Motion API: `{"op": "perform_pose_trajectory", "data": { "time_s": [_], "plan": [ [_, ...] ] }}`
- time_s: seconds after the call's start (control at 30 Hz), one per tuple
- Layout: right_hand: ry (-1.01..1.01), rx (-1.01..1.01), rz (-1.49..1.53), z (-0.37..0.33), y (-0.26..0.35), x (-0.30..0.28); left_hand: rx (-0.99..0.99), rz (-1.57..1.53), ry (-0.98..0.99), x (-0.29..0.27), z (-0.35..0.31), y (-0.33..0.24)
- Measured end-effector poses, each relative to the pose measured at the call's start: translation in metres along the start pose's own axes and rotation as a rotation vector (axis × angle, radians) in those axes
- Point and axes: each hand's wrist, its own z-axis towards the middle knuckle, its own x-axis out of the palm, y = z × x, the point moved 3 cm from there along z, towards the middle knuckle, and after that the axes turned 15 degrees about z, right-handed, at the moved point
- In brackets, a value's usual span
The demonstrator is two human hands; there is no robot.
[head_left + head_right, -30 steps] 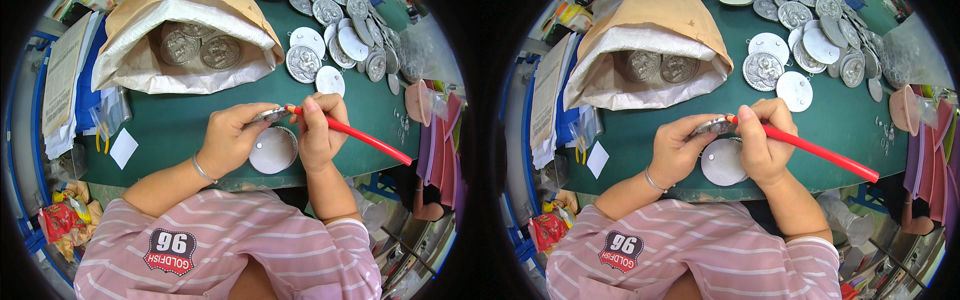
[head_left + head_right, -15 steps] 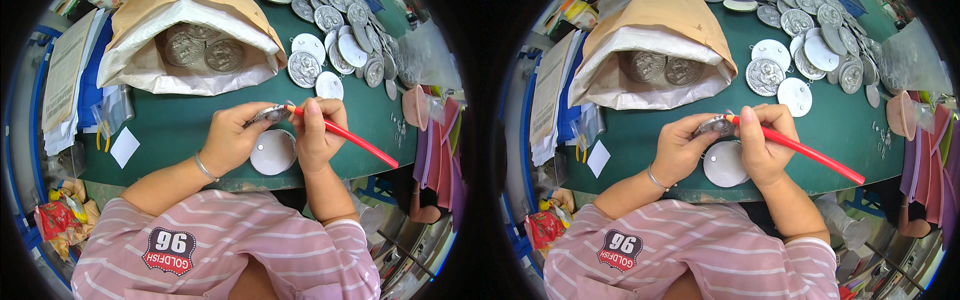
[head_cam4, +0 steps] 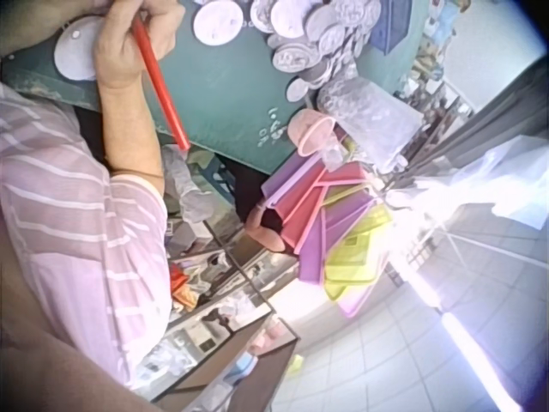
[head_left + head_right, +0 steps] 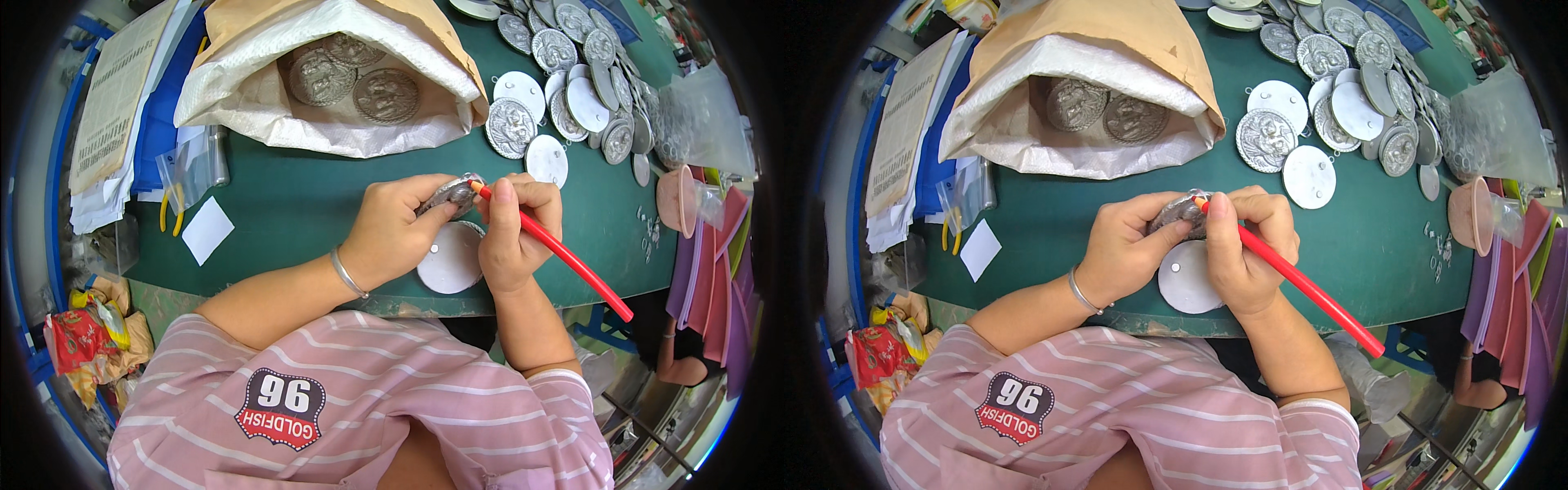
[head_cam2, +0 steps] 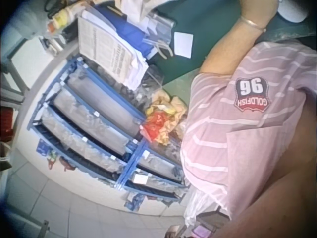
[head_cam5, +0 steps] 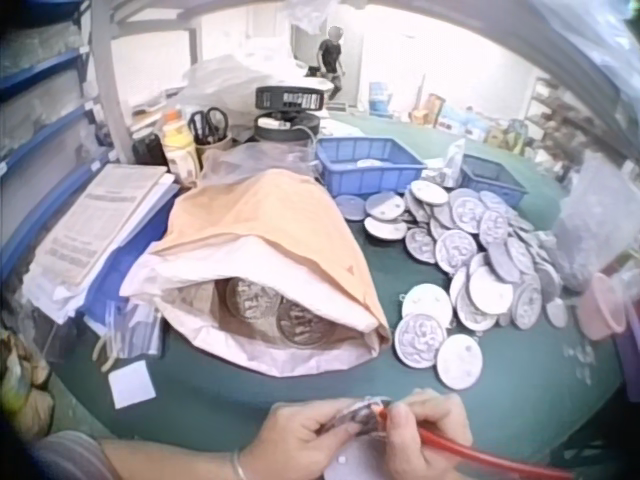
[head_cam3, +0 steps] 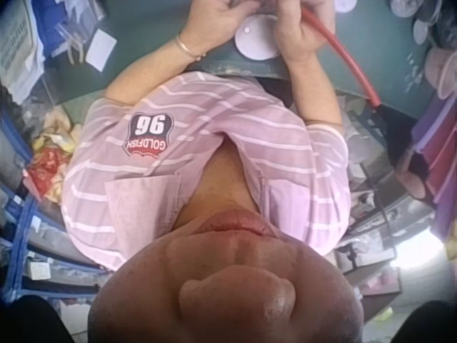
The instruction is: The person uses a red pencil to mark the edges of round silver medallions held in their left hand. They repeatedly pick up medallions from a pile on the table, mark them, and place them back down.
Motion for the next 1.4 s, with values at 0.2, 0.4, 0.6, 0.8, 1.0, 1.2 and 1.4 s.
{"op": "perform_pose_trajectory", "data": {
  "time_s": [0.2, 0.4, 0.6, 0.8, 1.0, 1.2, 1.4],
  "plan": [
    [0.004, -0.007, -0.011, 0.0, 0.0, 0.002, 0.008, -0.025, -0.017, 0.002, -0.001, 0.003],
    [0.048, -0.036, -0.048, 0.002, -0.002, 0.004, 0.014, 0.01, -0.012, 0.001, -0.001, 0.002],
    [0.076, 0.006, -0.073, 0.003, -0.003, 0.005, -0.018, -0.049, -0.064, 0.003, 0.0, 0.002],
    [0.039, -0.015, 0.01, 0.0, -0.005, -0.001, -0.036, -0.006, 0.005, 0.001, 0.0, 0.003],
    [0.035, -0.044, 0.103, -0.002, 0.002, -0.002, 0.098, 0.137, -0.052, 0.0, -0.003, -0.002],
    [0.091, -0.075, 0.083, -0.002, 0.005, 0.001, 0.215, 0.174, -0.133, 0.001, -0.004, 0.0],
    [0.109, -0.053, -0.041, 0.002, 0.008, 0.005, 0.258, 0.191, -0.149, 0.001, -0.004, 0.0]
  ]
}}
